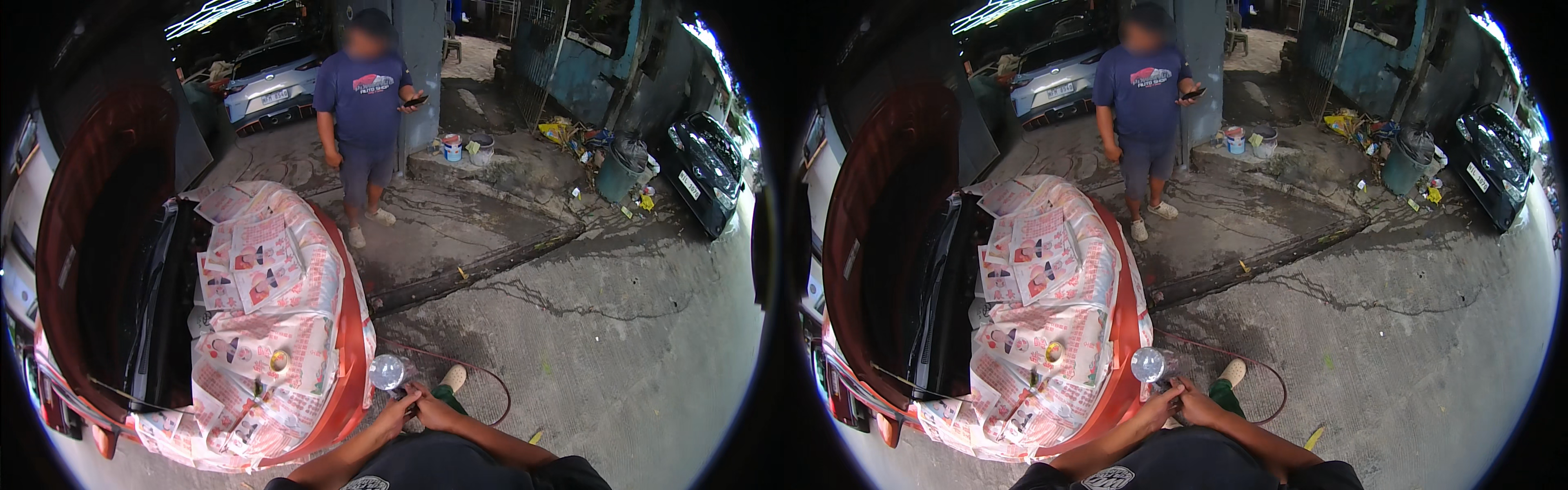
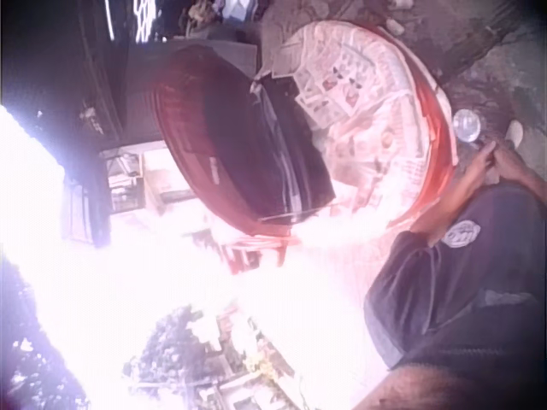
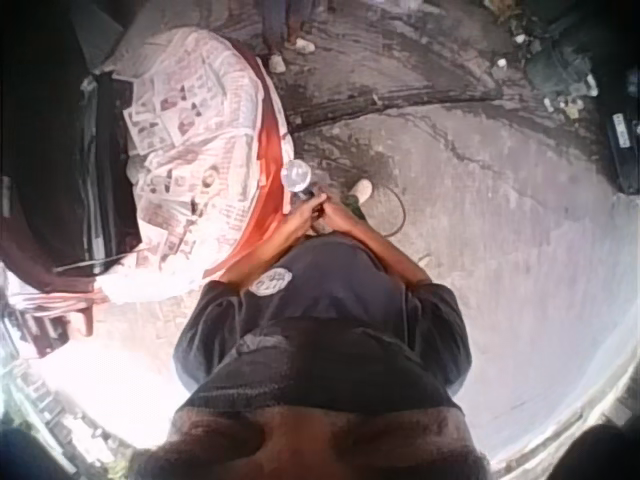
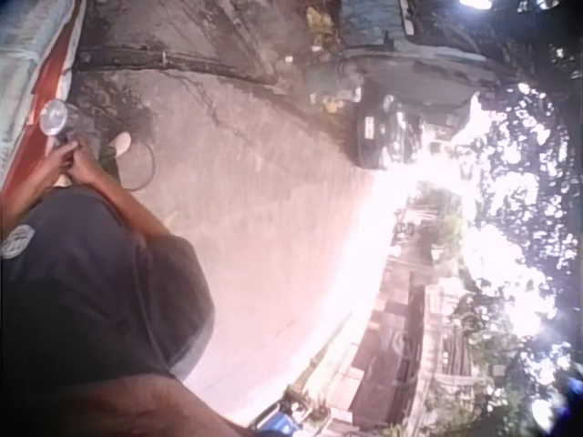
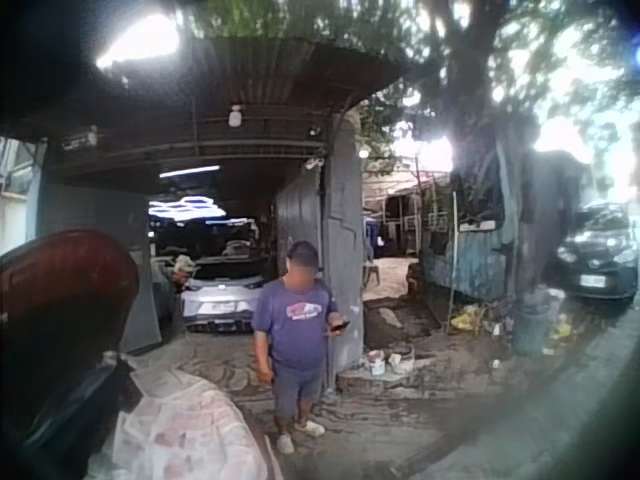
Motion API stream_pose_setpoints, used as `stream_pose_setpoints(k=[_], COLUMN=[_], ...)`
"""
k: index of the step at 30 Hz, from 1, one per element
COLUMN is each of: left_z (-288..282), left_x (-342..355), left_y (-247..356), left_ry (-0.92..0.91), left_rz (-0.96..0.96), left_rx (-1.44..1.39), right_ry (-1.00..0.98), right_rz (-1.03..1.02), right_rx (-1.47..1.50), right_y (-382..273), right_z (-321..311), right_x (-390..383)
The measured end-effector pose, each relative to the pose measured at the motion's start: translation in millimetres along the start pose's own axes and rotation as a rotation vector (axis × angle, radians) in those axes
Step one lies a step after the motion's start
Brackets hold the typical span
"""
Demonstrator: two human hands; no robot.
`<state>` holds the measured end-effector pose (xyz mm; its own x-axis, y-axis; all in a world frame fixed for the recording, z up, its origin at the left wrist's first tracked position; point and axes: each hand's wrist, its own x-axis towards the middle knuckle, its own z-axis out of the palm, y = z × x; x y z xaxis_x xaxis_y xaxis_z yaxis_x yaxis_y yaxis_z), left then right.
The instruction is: The person uses a spray gun to apply a coat of paint to a red car bumper. The bumper is partially covered with newspaper to protect adjacent areas. The person moves around the bumper, spraying different sections while kneeling and standing.
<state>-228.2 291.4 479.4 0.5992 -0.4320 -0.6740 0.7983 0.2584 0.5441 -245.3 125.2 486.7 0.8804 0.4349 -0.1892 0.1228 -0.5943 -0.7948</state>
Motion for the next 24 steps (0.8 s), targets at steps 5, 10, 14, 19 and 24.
stream_pose_setpoints(k=[5, 10, 14, 19, 24], left_z=[-4, 21, 18, 89, 97], left_x=[29, 42, 90, 131, 182], left_y=[10, 38, 33, 66, 61], left_ry=[-0.005, 0.145, 0.198, 0.332, 0.263], left_rz=[0.051, -0.028, -0.031, 0.082, 0.195], left_rx=[-0.191, -0.322, -0.417, -0.357, -0.315], right_ry=[-0.031, 0.096, 0.365, 0.737, 1.011], right_rz=[-0.127, 0.082, 0.096, -0.148, -0.875], right_rx=[0.136, 0.116, 0.175, 0.254, -0.051], right_y=[20, 36, 49, 1, -127], right_z=[-35, -127, -221, -414, -581], right_x=[8, -5, -8, -4, -45])
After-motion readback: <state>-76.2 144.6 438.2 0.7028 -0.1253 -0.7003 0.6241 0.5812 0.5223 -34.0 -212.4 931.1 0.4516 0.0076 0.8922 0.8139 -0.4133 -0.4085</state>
